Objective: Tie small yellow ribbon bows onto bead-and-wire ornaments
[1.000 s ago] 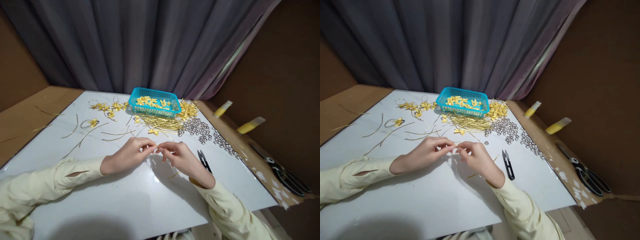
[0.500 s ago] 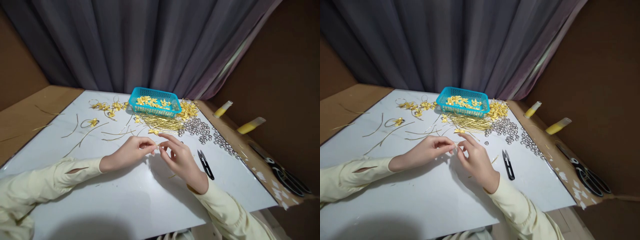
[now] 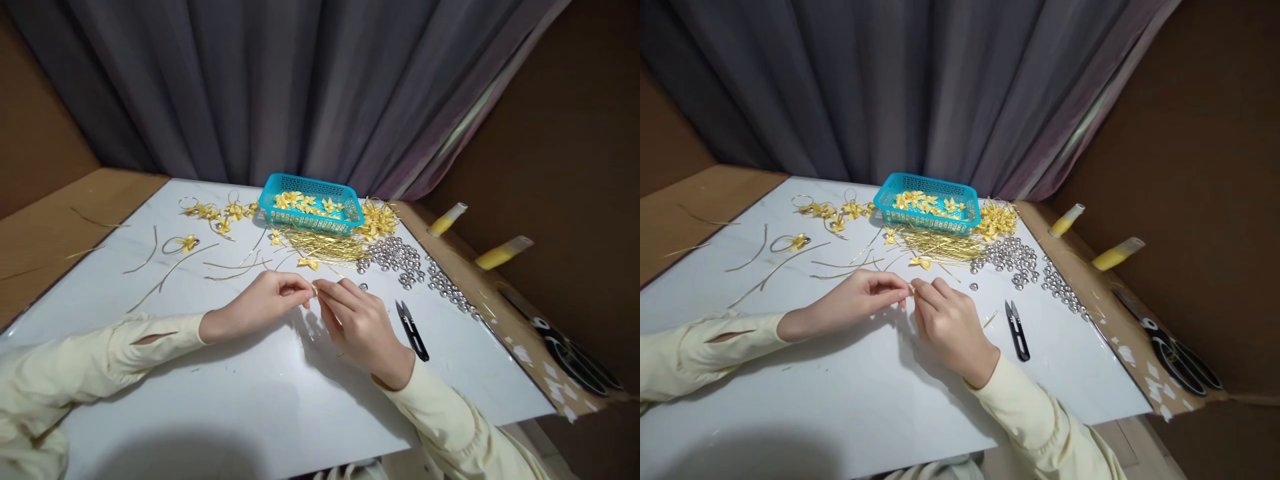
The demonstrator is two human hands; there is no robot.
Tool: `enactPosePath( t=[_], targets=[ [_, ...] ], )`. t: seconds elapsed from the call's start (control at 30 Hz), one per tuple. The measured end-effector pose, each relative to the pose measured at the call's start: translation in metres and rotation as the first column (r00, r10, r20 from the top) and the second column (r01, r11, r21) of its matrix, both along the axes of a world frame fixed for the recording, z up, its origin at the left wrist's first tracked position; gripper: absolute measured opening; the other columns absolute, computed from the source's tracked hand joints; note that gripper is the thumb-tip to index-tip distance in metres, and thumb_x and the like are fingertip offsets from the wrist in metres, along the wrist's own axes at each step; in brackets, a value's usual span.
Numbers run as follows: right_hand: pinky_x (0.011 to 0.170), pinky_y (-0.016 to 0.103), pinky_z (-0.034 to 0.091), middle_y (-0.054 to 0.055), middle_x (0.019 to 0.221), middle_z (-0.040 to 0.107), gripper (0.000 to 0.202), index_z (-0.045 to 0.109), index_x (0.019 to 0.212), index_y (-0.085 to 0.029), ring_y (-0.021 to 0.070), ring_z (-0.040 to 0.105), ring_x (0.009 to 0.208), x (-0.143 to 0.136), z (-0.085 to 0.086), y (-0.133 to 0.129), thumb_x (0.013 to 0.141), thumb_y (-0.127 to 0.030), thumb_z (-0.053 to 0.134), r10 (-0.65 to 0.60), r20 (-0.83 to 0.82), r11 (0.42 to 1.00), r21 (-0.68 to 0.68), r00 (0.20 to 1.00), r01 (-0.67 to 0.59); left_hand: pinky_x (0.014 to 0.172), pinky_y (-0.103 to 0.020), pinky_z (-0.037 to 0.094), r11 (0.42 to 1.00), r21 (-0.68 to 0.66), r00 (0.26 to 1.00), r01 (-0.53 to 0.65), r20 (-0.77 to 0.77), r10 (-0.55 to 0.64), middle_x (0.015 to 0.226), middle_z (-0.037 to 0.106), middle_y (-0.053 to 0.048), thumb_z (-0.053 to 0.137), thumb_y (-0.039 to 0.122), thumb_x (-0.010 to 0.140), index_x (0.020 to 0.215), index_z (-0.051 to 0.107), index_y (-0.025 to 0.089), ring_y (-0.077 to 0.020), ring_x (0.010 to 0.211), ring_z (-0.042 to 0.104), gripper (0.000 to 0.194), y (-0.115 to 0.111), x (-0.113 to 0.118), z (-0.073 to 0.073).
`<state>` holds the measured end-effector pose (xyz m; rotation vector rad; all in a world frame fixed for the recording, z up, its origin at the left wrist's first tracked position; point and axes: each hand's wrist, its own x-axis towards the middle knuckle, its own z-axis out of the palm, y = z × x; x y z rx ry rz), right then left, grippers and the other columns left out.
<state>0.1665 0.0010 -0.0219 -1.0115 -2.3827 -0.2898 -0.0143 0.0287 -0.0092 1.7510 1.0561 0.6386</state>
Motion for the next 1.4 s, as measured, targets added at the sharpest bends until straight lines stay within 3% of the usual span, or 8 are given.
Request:
enactPosePath(
  t=[0.27,0.43,0.5,0.83,1.07,1.17,1.27,1.4],
  targets=[
    [0.061,0.031,0.044,0.008,0.108,0.067,0.017,0.063,0.078,-0.015,0.0206,0.052,0.080,0.002,0.000,0.003,0.086,-0.014,0.048,-0.072,-0.020,0.992,0.099,0.997,0.074,0.050,-0.021,0.034,0.998,-0.063,1.000,-0.008,0.005,0.008,0.064,0.059,0.003,0.051,0.030,0.081,0.069,0.063,0.016,-0.0079,0.051,0.043,0.022,0.001,0.000,0.006],
    [0.073,0.035,0.046,0.010,0.110,0.066,0.026,0.058,0.111,-0.011,0.0231,0.052,0.092,0.003,-0.001,0.005,0.087,-0.014,0.048,-0.061,-0.022,0.994,0.085,0.998,0.062,0.048,-0.020,0.033,0.996,-0.088,1.000,0.007,0.025,-0.005,0.066,0.060,0.003,0.051,0.026,0.080,0.068,0.062,0.016,-0.0076,0.051,0.043,0.019,0.002,-0.001,0.003],
    [0.074,0.036,0.045,0.010,0.108,0.066,0.030,0.056,0.116,-0.012,0.0237,0.052,0.091,0.003,-0.003,0.006,0.087,-0.014,0.048,-0.054,-0.010,0.997,0.060,0.998,0.055,0.049,-0.020,0.034,0.997,-0.081,1.000,0.014,0.029,-0.011,0.068,0.061,0.002,0.050,0.025,0.080,0.068,0.062,0.016,-0.0081,0.053,0.045,0.019,0.003,-0.002,0.001],
    [0.070,0.036,0.040,0.010,0.102,0.068,0.023,0.062,0.104,-0.013,0.0219,0.052,0.087,0.003,-0.006,0.009,0.091,-0.014,0.043,0.001,0.035,1.000,-0.013,0.999,-0.001,0.054,-0.021,0.040,0.999,-0.034,1.000,0.024,-0.002,-0.024,0.065,0.062,0.002,0.049,0.025,0.079,0.067,0.062,0.016,-0.0095,0.054,0.049,0.020,0.001,0.000,0.004],
    [0.068,0.034,0.038,0.008,0.090,0.068,0.021,0.063,0.097,-0.014,0.0196,0.051,0.081,0.003,-0.004,0.010,0.091,-0.012,0.043,0.040,-0.022,0.995,-0.087,0.999,-0.042,0.054,-0.021,0.039,0.999,-0.007,0.999,0.044,-0.026,-0.044,0.069,0.064,0.000,0.048,0.028,0.081,0.073,0.064,0.016,-0.0107,0.057,0.051,0.022,0.002,-0.002,0.000],
    [0.067,0.033,0.038,0.008,0.082,0.067,0.018,0.063,0.093,-0.014,0.0191,0.052,0.078,0.004,-0.004,0.009,0.090,-0.013,0.045,0.032,-0.050,0.991,-0.130,0.998,-0.038,0.055,-0.022,0.039,0.997,0.049,0.995,0.056,-0.085,-0.051,0.069,0.064,0.000,0.050,0.035,0.082,0.080,0.066,0.017,-0.0120,0.060,0.052,0.024,0.002,-0.002,-0.001],
    [0.068,0.034,0.037,0.007,0.079,0.066,0.017,0.062,0.089,-0.014,0.0192,0.052,0.076,0.004,-0.003,0.008,0.088,-0.012,0.045,0.024,-0.041,0.983,-0.180,0.999,-0.031,0.054,-0.023,0.038,0.976,0.202,0.979,0.078,-0.203,-0.036,0.064,0.061,0.001,0.054,0.038,0.081,0.087,0.066,0.017,-0.0117,0.056,0.050,0.025,0.001,-0.002,-0.003],
    [0.068,0.033,0.036,0.007,0.077,0.064,0.017,0.061,0.083,-0.014,0.0197,0.052,0.075,0.003,-0.001,0.006,0.085,-0.009,0.045,0.008,0.010,0.975,-0.221,1.000,-0.005,0.062,-0.025,0.041,0.846,0.481,0.934,0.230,-0.355,-0.052,0.078,0.063,-0.003,0.048,0.029,0.087,0.092,0.062,0.014,-0.0142,0.066,0.055,0.021,-0.003,-0.002,-0.006]
  ],
)
